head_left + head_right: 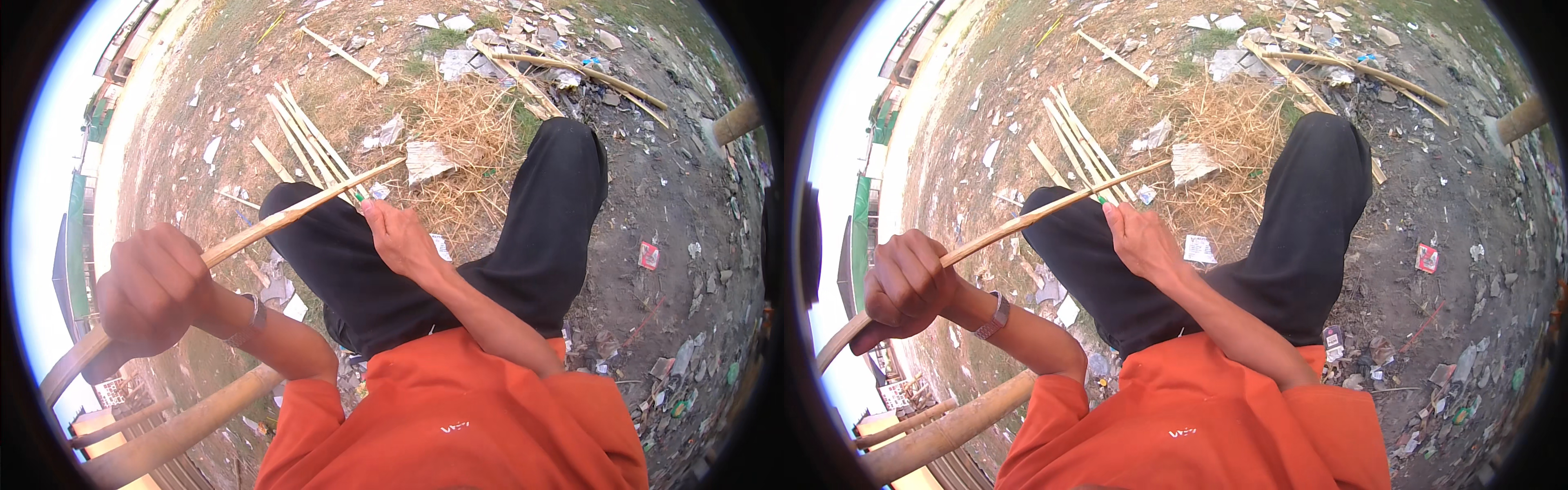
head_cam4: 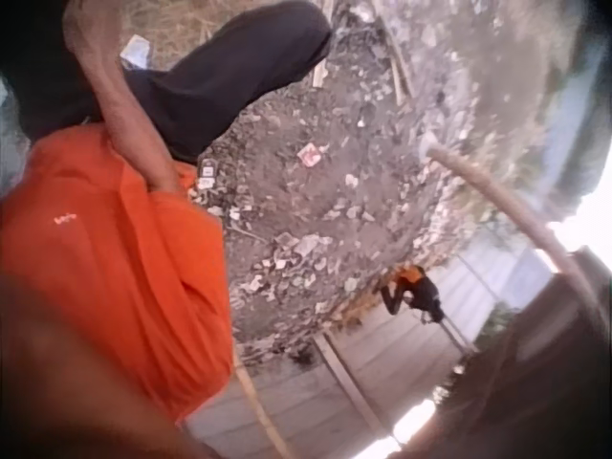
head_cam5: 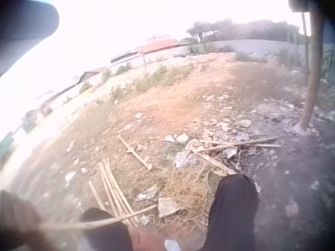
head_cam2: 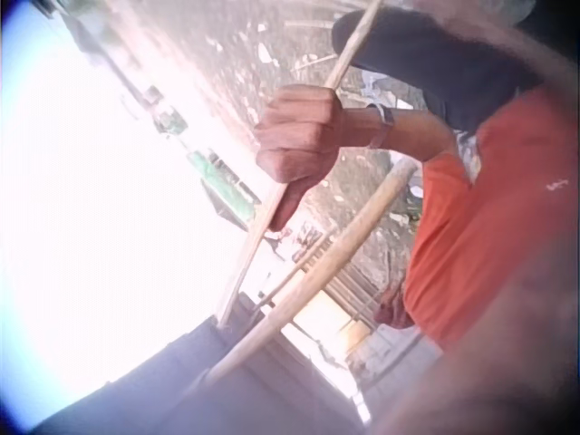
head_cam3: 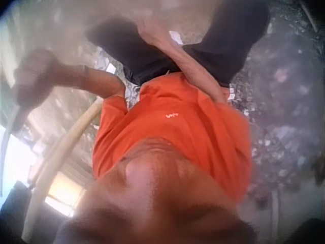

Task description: The person sits on a small stool outdoors and uses a green utility knife to shave and smooth a long bamboo stick held between their legs. They rotate the stick and scrape along its length to remove the outer layer.

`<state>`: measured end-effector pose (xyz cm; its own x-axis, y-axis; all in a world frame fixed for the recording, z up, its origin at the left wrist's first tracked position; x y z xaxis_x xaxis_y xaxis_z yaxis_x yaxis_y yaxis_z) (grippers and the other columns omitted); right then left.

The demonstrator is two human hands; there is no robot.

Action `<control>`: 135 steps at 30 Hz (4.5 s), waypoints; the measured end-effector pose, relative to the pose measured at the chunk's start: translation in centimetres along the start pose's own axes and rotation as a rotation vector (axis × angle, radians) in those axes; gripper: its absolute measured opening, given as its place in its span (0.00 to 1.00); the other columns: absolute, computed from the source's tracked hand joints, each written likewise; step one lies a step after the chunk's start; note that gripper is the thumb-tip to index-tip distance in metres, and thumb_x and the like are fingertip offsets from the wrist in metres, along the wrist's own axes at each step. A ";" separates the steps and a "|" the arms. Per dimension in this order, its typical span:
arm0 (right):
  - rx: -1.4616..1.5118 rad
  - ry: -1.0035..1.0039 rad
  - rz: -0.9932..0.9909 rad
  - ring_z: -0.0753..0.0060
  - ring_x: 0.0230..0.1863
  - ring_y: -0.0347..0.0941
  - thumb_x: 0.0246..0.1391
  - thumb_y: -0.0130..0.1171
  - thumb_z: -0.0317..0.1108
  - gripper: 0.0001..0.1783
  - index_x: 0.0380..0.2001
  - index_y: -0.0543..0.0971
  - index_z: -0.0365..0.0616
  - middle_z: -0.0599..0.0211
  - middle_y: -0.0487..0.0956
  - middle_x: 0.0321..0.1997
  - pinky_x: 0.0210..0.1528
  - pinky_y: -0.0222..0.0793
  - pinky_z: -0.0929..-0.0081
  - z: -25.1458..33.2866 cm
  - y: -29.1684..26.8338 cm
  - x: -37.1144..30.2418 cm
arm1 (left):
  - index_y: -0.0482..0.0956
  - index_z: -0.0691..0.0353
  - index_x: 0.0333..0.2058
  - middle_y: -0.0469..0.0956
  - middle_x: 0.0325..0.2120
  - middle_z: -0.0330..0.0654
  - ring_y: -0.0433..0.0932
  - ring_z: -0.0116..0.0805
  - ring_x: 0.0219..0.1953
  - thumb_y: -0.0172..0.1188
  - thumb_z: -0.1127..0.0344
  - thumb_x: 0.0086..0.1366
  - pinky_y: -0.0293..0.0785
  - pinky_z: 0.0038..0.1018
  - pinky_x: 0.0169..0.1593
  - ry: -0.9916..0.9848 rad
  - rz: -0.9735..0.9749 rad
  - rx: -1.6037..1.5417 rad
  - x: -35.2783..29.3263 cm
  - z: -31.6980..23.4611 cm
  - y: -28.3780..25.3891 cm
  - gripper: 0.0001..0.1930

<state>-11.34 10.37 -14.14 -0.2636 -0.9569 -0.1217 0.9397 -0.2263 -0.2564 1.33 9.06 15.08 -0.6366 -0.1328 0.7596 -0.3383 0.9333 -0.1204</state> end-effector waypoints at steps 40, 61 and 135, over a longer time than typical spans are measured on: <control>0.285 0.054 -0.117 0.66 0.18 0.66 0.64 0.38 0.55 0.25 0.33 0.68 0.41 0.63 0.68 0.17 0.23 0.62 0.68 -7.8 -1.8 2.1 | 0.63 0.59 0.24 0.59 0.09 0.35 0.58 0.22 0.09 0.46 0.43 0.67 0.58 0.20 0.11 0.109 -0.526 0.568 3.7 1.4 -1.9 0.24; -0.442 -0.086 -0.086 0.38 0.26 0.75 0.64 0.44 0.42 0.14 0.35 0.63 0.41 0.42 0.75 0.19 0.30 0.71 0.47 -0.1 -0.3 3.1 | 0.62 0.55 0.24 0.52 0.04 0.32 0.47 0.20 0.04 0.39 0.39 0.66 0.48 0.19 0.10 -0.005 -0.644 0.552 -0.1 6.1 -4.8 0.25; -0.503 -0.017 -0.103 0.41 0.27 0.76 0.64 0.42 0.46 0.16 0.34 0.66 0.44 0.48 0.77 0.21 0.31 0.70 0.47 -9.7 2.2 8.7 | 0.54 0.54 0.20 0.51 0.03 0.35 0.42 0.22 0.04 0.33 0.73 0.68 0.41 0.21 0.08 -0.002 -0.773 0.439 -2.5 4.0 -10.8 0.15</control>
<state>-13.66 3.34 -25.07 -0.3418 -0.9381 -0.0569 0.6871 -0.2081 -0.6961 3.81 -2.02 11.91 -0.1216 -0.6740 0.7287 -0.9089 0.3707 0.1912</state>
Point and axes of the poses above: each hand's wrist, its own x-axis towards the middle knuckle, its own y-axis out of the palm, z = x × y, the point moved 9 cm from there along x, towards the middle knuckle
